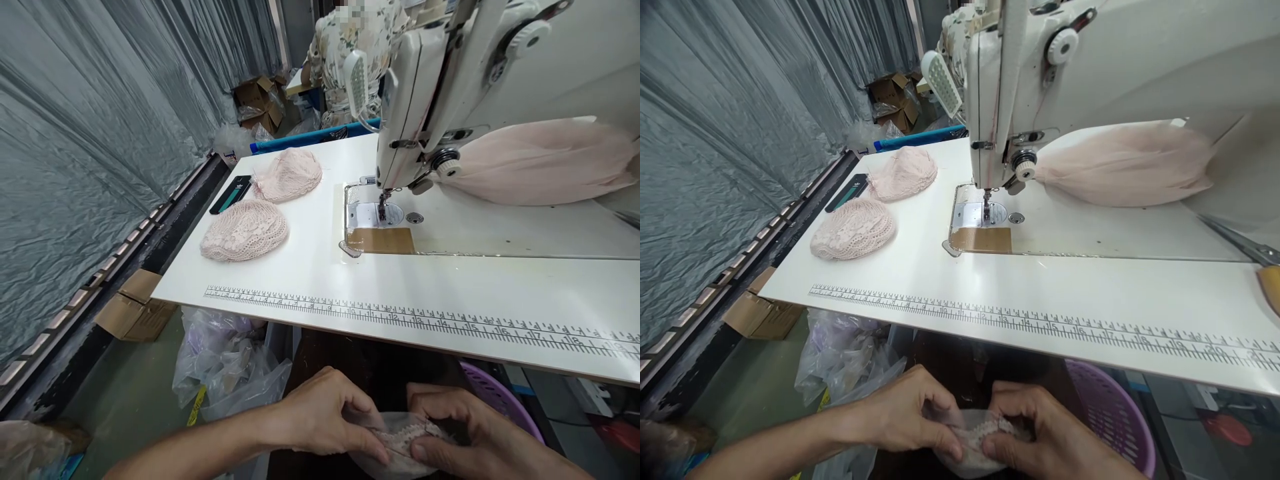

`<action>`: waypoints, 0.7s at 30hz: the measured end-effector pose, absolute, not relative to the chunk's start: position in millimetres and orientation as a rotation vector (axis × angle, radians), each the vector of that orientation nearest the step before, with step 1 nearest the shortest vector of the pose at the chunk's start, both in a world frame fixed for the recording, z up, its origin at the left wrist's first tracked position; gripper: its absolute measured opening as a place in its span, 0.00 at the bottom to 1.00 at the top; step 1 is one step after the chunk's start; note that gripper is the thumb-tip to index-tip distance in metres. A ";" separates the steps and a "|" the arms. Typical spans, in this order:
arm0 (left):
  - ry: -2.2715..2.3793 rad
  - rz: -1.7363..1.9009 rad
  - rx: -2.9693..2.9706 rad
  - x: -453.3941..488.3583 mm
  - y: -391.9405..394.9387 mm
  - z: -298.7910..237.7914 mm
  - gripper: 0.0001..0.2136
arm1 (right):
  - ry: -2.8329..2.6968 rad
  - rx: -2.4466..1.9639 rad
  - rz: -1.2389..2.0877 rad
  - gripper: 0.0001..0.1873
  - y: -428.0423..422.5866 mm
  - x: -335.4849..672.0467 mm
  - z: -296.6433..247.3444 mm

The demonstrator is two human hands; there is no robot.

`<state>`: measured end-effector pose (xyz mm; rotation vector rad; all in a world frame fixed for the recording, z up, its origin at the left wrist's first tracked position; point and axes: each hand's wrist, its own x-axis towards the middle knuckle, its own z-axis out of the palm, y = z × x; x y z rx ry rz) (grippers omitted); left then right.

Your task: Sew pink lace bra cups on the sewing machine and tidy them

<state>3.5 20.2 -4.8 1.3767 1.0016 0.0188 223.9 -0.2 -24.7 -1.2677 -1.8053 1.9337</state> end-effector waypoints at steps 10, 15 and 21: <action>0.967 0.022 1.302 -0.3 20.5 -8.7 0.16 | -1.731 -1.231 2.034 0.13 2.7 212.9 -16.9; 0.947 0.002 1.199 -3.0 19.4 -9.5 0.24 | -1.738 -1.199 2.096 0.12 2.8 213.2 -22.5; 0.857 -0.025 1.127 -10.2 20.1 -9.3 0.27 | -1.759 -1.260 2.081 0.14 2.4 214.0 -26.6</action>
